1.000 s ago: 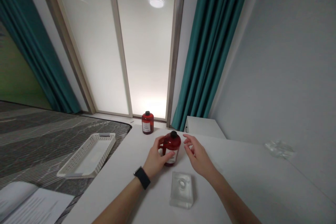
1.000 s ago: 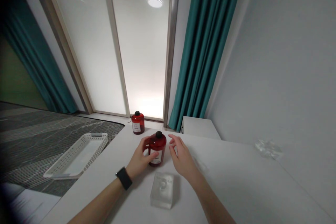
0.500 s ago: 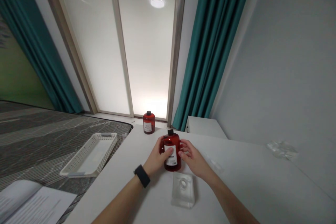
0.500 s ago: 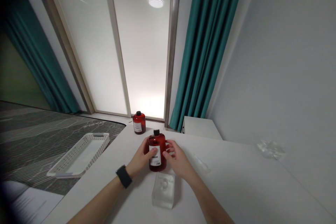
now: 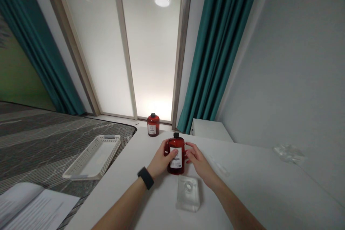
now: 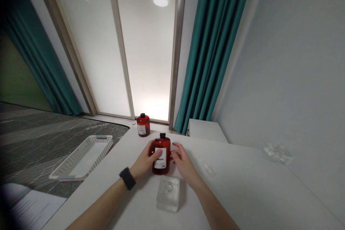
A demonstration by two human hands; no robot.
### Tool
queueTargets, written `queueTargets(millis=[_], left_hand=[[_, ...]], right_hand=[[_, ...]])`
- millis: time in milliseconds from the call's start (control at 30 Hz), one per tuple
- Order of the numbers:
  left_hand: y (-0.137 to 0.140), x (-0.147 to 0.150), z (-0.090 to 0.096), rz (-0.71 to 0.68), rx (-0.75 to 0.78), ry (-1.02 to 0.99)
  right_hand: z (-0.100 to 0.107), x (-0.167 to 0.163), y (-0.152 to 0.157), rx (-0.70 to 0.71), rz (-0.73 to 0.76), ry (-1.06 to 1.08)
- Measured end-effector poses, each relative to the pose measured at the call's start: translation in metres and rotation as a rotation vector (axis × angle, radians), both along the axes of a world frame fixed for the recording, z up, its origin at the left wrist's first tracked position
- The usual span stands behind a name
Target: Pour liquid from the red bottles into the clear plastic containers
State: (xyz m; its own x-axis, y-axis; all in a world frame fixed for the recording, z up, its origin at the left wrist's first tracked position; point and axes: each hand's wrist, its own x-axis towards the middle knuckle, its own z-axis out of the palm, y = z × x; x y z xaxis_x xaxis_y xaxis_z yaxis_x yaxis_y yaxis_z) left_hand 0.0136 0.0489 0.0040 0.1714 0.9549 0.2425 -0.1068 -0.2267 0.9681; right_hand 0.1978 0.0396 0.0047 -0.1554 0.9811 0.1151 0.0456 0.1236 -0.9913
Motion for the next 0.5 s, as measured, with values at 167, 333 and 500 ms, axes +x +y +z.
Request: queueTargets(millis=[167,333,500], left_hand=[[0.001,-0.003,0.000,0.022,0.017,0.045],[0.004,-0.004,0.014,0.014,0.036,0.036],[-0.003,-0.016,0.034,0.125,0.125,0.183]], right_hand=[[-0.015,0.008,0.006,0.020,-0.115,-0.005],[-0.027,0.012,0.009,0.060,-0.199,-0.031],[-0.037,0.010,0.007,0.102,-0.226,-0.061]])
